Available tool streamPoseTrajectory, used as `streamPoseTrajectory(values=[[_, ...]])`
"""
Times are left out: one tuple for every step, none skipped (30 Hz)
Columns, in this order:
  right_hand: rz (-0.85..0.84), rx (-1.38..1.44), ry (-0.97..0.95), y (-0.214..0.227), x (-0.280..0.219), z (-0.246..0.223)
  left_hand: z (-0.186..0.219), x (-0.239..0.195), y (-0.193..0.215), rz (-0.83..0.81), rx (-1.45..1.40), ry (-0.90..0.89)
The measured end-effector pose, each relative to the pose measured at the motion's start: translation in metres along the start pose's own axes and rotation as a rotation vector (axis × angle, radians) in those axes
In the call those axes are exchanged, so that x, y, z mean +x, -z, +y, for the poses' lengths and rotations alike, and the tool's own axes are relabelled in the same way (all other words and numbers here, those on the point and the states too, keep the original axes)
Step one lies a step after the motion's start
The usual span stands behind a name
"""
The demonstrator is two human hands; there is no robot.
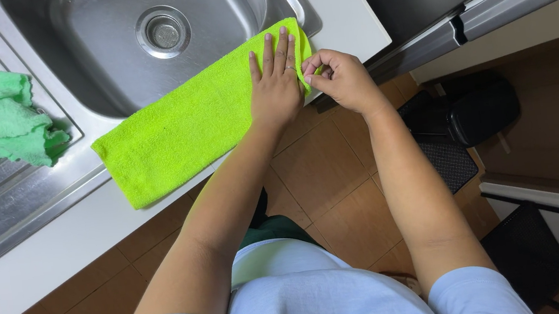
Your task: The person wipes the stainless steel sink and the adjacent draining board using a green cloth and a yellow towel. They then rearrange dishes in a white dish rack and wipe the countertop with the green cloth.
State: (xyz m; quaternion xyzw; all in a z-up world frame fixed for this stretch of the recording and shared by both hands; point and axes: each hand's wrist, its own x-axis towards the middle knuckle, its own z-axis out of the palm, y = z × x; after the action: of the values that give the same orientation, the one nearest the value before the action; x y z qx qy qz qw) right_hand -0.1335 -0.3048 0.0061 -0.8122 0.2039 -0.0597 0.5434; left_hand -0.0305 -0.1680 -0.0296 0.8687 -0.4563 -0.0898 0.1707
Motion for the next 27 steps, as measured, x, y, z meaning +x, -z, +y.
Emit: streamPoseTrajectory(values=[[-0.002,-0.018,-0.028,0.0,-0.001,-0.004,0.001,-0.001,0.001,-0.002,0.009,0.003],[-0.005,-0.035,-0.056,0.0,-0.002,-0.009,0.001,-0.001,0.002,-0.003,0.018,0.005],[-0.006,-0.036,-0.054,0.0,0.0,-0.006,0.001,-0.001,0.002,-0.001,0.018,0.006],[-0.003,0.09,-0.052,0.001,0.001,-0.004,0.001,-0.001,0.002,0.005,-0.004,0.005],[0.0,0.217,-0.052,0.0,0.001,-0.001,0.001,-0.002,0.002,0.008,-0.027,0.005],[-0.002,0.217,-0.053,0.0,0.002,0.0,0.002,-0.003,0.002,0.007,-0.027,0.006],[-0.029,0.217,-0.141,0.0,0.003,0.002,0.002,-0.003,0.003,0.016,-0.031,0.005],[-0.056,0.216,-0.229,0.001,0.005,0.003,0.002,-0.003,0.003,0.024,-0.034,0.004],[-0.056,0.216,-0.229,0.0,0.005,0.007,0.002,-0.003,0.004,0.024,-0.034,0.005],[-0.05,0.198,-0.176,0.0,0.006,0.011,0.002,-0.003,0.004,0.012,-0.013,0.009],[-0.044,0.179,-0.123,0.0,0.006,0.016,0.003,-0.003,0.005,0.0,0.008,0.013],[-0.045,0.178,-0.123,0.0,0.005,0.011,0.002,-0.003,0.002,0.001,0.007,0.014],[-0.026,0.071,-0.168,-0.001,0.004,0.008,0.001,-0.003,-0.001,0.031,-0.008,0.007],[-0.008,-0.036,-0.213,-0.001,0.003,0.004,0.0,-0.003,-0.004,0.061,-0.023,0.0],[-0.009,-0.038,-0.211,-0.001,0.003,0.012,-0.001,-0.003,-0.006,0.064,-0.024,0.001],[0.032,0.067,-0.13,-0.001,0.003,0.021,-0.002,-0.003,-0.009,0.083,-0.019,0.001],[0.073,0.171,-0.047,-0.001,0.004,0.029,-0.002,-0.002,-0.011,0.103,-0.013,0.002],[0.072,0.169,-0.044,0.0,0.001,0.031,-0.001,-0.002,-0.008,0.107,-0.014,0.002],[0.096,0.172,-0.017,0.001,-0.002,0.032,0.0,-0.002,-0.005,0.093,-0.015,0.007],[0.121,0.175,0.01,0.002,-0.005,0.033,0.001,-0.003,-0.003,0.078,-0.015,0.011],[0.117,0.172,0.014,0.002,-0.009,0.025,0.0,-0.003,-0.005,0.083,-0.016,0.014],[0.179,-0.137,0.122,0.003,-0.012,0.018,-0.001,-0.003,-0.007,0.106,-0.013,0.011],[0.237,-0.447,0.228,0.003,-0.016,0.01,-0.001,-0.003,-0.009,0.127,-0.012,0.007],[0.234,-0.45,0.232,0.002,-0.015,0.018,0.0,-0.002,-0.008,0.131,-0.014,0.01],[0.241,-0.363,0.264,0.0,-0.015,0.026,0.0,-0.002,-0.007,0.12,-0.031,0.014],[0.247,-0.277,0.295,-0.002,-0.015,0.035,0.0,-0.003,-0.006,0.11,-0.047,0.018],[0.242,-0.277,0.295,-0.005,-0.014,0.045,0.0,-0.004,-0.008,0.109,-0.049,0.023]])
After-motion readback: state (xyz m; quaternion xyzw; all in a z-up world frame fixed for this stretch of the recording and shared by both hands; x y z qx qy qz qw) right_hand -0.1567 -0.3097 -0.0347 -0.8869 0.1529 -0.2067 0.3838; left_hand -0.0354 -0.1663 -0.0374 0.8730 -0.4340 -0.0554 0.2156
